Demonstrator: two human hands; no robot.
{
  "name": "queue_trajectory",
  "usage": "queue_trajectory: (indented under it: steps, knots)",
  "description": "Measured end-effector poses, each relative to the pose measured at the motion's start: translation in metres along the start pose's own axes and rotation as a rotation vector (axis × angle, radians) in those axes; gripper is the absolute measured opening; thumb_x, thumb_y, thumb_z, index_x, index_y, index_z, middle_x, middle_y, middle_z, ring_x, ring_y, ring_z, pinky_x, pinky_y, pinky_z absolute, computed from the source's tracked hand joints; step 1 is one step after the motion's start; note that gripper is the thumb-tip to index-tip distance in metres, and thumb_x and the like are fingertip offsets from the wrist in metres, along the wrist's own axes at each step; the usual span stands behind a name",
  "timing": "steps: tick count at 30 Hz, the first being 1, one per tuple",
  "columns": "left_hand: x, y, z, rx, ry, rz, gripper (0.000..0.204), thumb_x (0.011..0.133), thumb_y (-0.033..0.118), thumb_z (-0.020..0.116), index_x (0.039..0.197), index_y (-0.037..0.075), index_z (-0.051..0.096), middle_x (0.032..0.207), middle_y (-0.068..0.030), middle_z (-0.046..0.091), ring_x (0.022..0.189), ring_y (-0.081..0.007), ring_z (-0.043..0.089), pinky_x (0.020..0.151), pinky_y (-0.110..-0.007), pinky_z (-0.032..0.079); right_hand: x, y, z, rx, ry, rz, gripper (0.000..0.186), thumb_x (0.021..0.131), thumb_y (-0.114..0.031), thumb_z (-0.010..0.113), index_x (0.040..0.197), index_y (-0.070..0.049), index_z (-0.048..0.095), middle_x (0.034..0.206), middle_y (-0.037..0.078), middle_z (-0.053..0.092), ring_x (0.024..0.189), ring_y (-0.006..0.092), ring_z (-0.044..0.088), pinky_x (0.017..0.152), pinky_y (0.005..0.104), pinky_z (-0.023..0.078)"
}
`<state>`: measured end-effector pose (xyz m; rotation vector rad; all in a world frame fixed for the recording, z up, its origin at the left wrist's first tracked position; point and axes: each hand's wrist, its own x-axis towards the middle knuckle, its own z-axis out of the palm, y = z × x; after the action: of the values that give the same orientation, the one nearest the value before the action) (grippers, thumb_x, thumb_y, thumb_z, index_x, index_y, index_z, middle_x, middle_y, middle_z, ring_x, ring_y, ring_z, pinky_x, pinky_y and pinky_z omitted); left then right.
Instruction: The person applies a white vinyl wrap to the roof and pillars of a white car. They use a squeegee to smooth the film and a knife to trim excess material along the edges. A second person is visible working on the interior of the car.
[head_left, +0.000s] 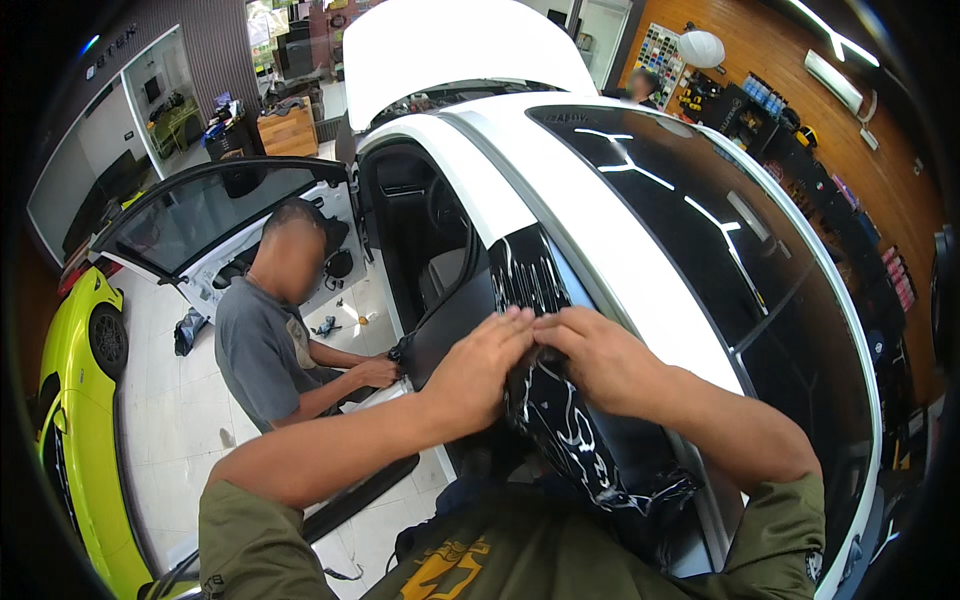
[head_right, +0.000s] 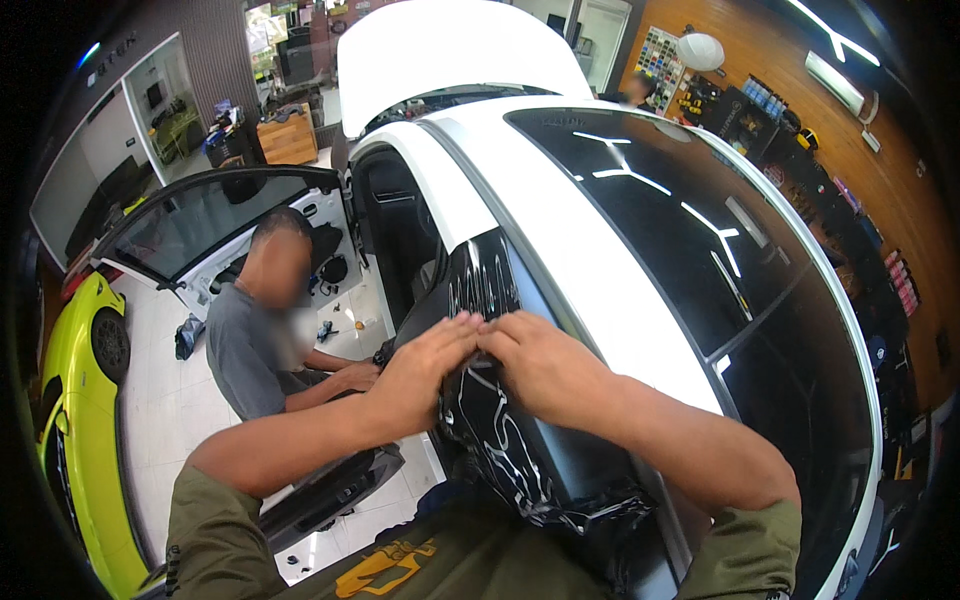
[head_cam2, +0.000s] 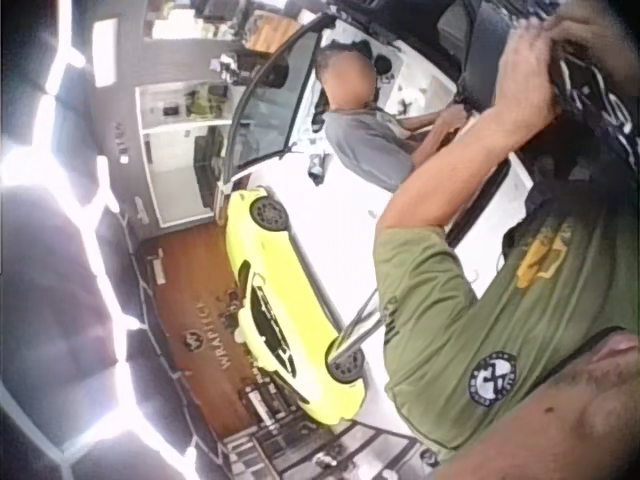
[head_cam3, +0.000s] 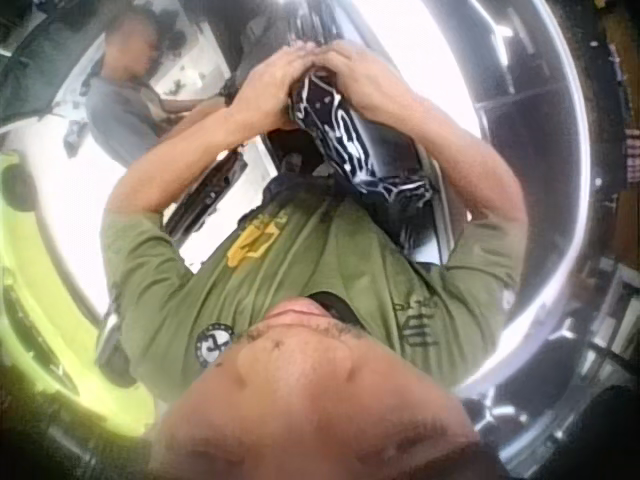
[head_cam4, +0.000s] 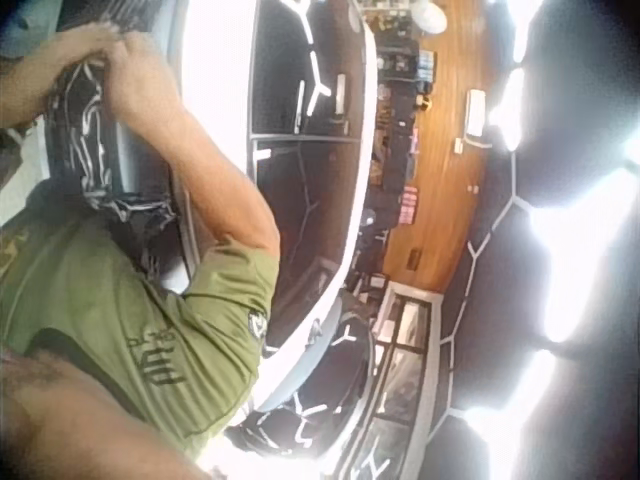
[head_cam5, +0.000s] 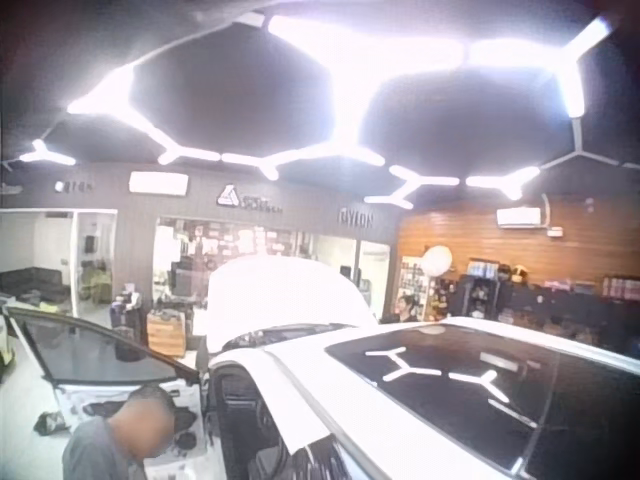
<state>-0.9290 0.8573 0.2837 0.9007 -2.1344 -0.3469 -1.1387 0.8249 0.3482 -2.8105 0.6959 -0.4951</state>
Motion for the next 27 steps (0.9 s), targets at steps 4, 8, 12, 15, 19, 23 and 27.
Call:
queue_trajectory:
  steps: [4, 8, 12, 15, 19, 23, 27]
  knots:
    - [0.004, -0.018, -0.008, -0.068, 0.043, 0.034, 0.078, 0.065, 0.001, 0.077, 0.136, -0.004, 0.046, 0.14, -0.0231, 0.047, 0.13, -0.0395, 0.046, 0.111, -0.042, 0.036, 0.017, -0.003, -0.017, 0.002, 0.026, -0.072, 0.044, 0.072, 0.0, 0.063, 0.115, 0.006, 0.057, 0.118, 0.021, 0.056, 0.109, 0.0369, 0.055, 0.097, 0.0401, 0.044]
    - [0.014, -0.064, -0.001, -0.22, 0.244, -0.182, 0.1, 0.076, 0.022, 0.081, 0.148, -0.007, 0.019, 0.148, -0.0298, 0.034, 0.137, -0.0426, 0.036, 0.113, -0.042, 0.03, 0.038, -0.007, -0.031, 0.188, 0.029, 0.009, 0.053, 0.073, 0.002, 0.061, 0.124, 0.012, 0.051, 0.13, 0.025, 0.047, 0.119, 0.0398, 0.05, 0.105, 0.04, 0.041]
    - [0.037, -0.12, 0.025, -0.068, 0.169, -0.061, 0.075, 0.083, 0.018, 0.073, 0.144, -0.006, 0.035, 0.148, -0.0249, 0.038, 0.142, -0.0375, 0.031, 0.116, -0.04, 0.026, 0.043, -0.003, -0.032, 0.319, -0.059, -0.075, 0.081, 0.077, 0.001, 0.061, 0.149, 0.003, 0.023, 0.148, 0.03, 0.027, 0.136, 0.044, 0.034, 0.114, 0.0416, 0.032]
    - [0.052, -0.128, 0.036, -0.331, 0.19, -0.136, 0.061, 0.087, 0.009, 0.067, 0.142, -0.002, 0.043, 0.134, -0.0171, 0.052, 0.126, -0.0261, 0.042, 0.105, -0.033, 0.035, 0.047, 0.01, -0.057, 0.201, 0.008, -0.058, 0.094, 0.075, 0.0, 0.064, 0.154, -0.006, 0.013, 0.154, 0.027, 0.018, 0.142, 0.0424, 0.027, 0.115, 0.0424, 0.031]
    - [0.044, -0.111, 0.032, -0.62, 0.213, -0.3, 0.052, 0.091, 0.003, 0.061, 0.141, 0.004, 0.047, 0.113, -0.0049, 0.066, 0.094, -0.0082, 0.061, 0.083, -0.023, 0.051, 0.057, 0.054, -0.017, -0.25, -0.145, 0.155, 0.084, 0.077, -0.015, 0.071, 0.146, 0.003, 0.028, 0.153, 0.025, 0.027, 0.143, 0.0404, 0.025, 0.118, 0.0437, 0.026]
    - [0.035, -0.094, 0.02, -0.776, 0.252, -0.306, 0.023, 0.086, -0.004, 0.055, 0.107, 0.0, 0.064, 0.089, -0.0048, 0.069, 0.085, -0.0102, 0.063, 0.076, -0.027, 0.05, 0.104, 0.126, 0.054, -0.045, 0.026, 0.104, 0.051, 0.078, -0.016, 0.071, 0.123, 0.003, 0.056, 0.126, 0.024, 0.056, 0.118, 0.0343, 0.053, 0.101, 0.0384, 0.041]
    - [0.048, -0.121, 0.044, -0.402, 0.32, -0.27, 0.019, 0.086, -0.004, 0.051, 0.099, -0.004, 0.065, 0.087, -0.0183, 0.07, 0.086, -0.0229, 0.069, 0.075, -0.035, 0.051, 0.107, 0.142, 0.057, 0.001, -0.115, 0.238, 0.015, 0.081, -0.009, 0.065, 0.093, -0.001, 0.068, 0.09, 0.017, 0.068, 0.081, 0.0281, 0.062, 0.075, 0.0361, 0.049]
